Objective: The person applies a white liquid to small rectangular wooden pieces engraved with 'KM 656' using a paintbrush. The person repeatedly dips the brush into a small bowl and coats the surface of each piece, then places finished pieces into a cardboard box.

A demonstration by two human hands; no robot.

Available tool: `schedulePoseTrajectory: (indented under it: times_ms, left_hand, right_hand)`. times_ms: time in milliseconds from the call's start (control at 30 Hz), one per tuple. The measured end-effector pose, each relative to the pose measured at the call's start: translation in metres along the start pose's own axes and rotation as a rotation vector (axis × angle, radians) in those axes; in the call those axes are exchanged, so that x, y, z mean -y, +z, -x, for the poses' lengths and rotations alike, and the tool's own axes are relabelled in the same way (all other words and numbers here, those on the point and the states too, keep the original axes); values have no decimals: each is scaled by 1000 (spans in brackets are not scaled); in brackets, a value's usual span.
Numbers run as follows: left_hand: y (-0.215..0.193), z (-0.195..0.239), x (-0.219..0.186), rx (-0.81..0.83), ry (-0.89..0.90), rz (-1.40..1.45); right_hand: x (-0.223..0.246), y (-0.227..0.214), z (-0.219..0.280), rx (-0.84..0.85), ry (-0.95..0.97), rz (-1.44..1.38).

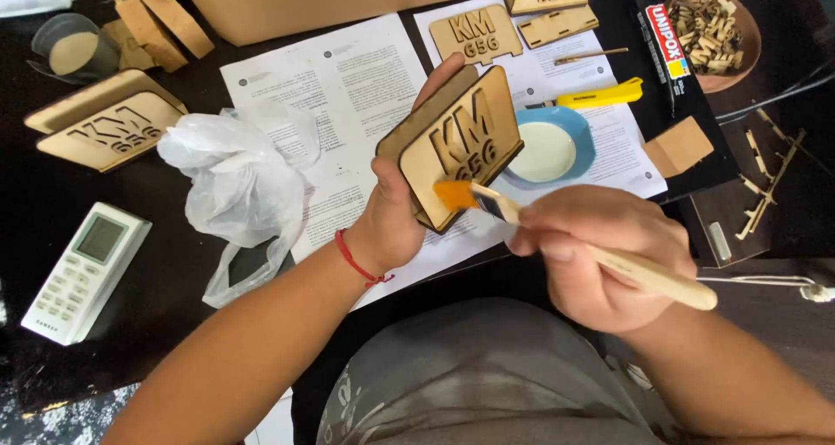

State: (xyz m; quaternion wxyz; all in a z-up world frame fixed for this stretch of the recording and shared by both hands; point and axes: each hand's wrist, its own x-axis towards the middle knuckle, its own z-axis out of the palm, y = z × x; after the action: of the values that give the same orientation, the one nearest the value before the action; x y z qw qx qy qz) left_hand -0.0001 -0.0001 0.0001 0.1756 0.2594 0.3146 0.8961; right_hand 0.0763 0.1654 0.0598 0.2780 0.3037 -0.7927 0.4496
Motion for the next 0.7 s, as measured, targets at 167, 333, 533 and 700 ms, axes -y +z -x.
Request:
schedulePoseTrajectory:
  times_ms: [167,333,533,700]
  left_hand:
    - [-1,-4,-5,40,-93,54]
    - [-5,-3,0,94,-296,168]
    - [-1,-3,-3,132,-415,75]
    - [-15,-7,4,76,-379,312]
  right_hand:
    - [1,-20,-5,221,-106,-176]
    - [-3,-34,-47,447,-52,-167]
    - [-14,-39,-71,444,-176,-30]
    - [8,-81,-55,210,-9,238]
